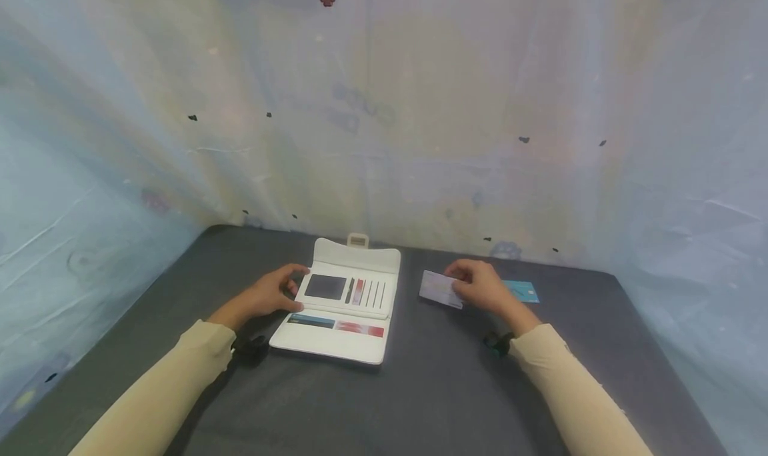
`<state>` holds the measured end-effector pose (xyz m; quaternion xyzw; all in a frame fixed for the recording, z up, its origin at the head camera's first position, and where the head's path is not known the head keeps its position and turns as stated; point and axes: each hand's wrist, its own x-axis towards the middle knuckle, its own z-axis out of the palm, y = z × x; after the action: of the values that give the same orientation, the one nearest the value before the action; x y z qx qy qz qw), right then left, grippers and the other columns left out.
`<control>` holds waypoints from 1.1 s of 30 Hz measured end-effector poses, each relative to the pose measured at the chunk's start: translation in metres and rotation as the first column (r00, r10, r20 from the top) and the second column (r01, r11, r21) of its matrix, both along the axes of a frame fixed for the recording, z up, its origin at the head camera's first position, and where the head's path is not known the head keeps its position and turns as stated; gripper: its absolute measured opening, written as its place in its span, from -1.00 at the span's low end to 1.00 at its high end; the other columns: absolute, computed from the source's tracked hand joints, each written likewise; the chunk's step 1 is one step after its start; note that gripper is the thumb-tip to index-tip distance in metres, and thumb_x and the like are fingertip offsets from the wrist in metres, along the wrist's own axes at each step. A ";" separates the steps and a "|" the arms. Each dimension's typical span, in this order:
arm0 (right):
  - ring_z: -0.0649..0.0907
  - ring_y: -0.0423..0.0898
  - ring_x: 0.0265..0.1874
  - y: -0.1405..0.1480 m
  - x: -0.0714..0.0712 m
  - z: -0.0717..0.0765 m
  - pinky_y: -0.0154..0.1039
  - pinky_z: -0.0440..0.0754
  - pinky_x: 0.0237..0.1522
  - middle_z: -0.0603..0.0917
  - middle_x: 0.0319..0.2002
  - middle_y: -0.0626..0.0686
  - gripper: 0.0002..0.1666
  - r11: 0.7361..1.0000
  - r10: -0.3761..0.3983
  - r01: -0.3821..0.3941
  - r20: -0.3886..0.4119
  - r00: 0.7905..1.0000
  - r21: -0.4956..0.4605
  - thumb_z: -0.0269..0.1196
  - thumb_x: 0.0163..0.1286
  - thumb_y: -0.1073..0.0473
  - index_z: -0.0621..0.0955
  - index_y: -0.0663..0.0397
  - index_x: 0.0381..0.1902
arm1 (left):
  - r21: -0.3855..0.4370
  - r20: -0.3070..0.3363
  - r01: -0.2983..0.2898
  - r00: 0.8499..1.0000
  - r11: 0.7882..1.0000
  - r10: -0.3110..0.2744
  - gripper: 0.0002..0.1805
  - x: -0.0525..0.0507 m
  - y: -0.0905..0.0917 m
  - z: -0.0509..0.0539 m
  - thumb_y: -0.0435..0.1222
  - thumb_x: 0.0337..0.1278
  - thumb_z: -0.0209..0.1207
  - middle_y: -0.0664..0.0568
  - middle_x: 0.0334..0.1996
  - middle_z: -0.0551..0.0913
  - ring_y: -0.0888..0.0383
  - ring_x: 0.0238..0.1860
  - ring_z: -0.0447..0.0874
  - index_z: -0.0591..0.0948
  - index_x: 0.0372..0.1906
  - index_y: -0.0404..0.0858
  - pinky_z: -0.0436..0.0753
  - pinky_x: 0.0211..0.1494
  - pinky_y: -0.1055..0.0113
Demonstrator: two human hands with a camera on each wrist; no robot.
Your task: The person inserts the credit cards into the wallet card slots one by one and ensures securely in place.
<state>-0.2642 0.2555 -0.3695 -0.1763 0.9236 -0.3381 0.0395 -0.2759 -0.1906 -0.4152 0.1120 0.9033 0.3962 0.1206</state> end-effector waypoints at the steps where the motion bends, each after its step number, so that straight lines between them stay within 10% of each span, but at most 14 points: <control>1: 0.60 -0.12 -0.53 -0.003 0.001 0.001 -0.24 0.61 -0.51 0.68 -0.36 0.07 -0.74 1.000 0.000 0.000 -0.004 1.000 -0.008 0.11 0.35 0.32 0.62 0.07 -0.04 | -0.005 0.000 0.001 1.000 1.000 -0.001 -0.13 0.000 0.000 0.000 -0.34 -0.15 0.48 -0.04 -0.28 0.53 0.08 -0.36 0.42 0.34 0.35 -0.06 0.42 -0.28 0.25; 33: 0.66 -0.14 -0.58 -0.070 0.015 -0.011 -0.01 0.70 -0.41 0.69 -0.47 0.12 -0.74 0.969 -0.062 0.078 0.076 0.995 -0.233 0.20 0.30 0.35 0.65 0.28 -0.07 | -0.065 0.008 -0.047 0.999 0.997 0.047 -0.14 0.003 0.001 -0.002 -0.27 -0.14 0.48 -0.01 -0.33 0.59 0.10 -0.34 0.47 0.35 0.35 -0.01 0.44 -0.23 0.22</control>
<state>-0.2496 0.1850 -0.3800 -0.1354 0.8806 -0.4524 0.0378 -0.2731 -0.1899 -0.4177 0.0850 0.9174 0.3701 0.1189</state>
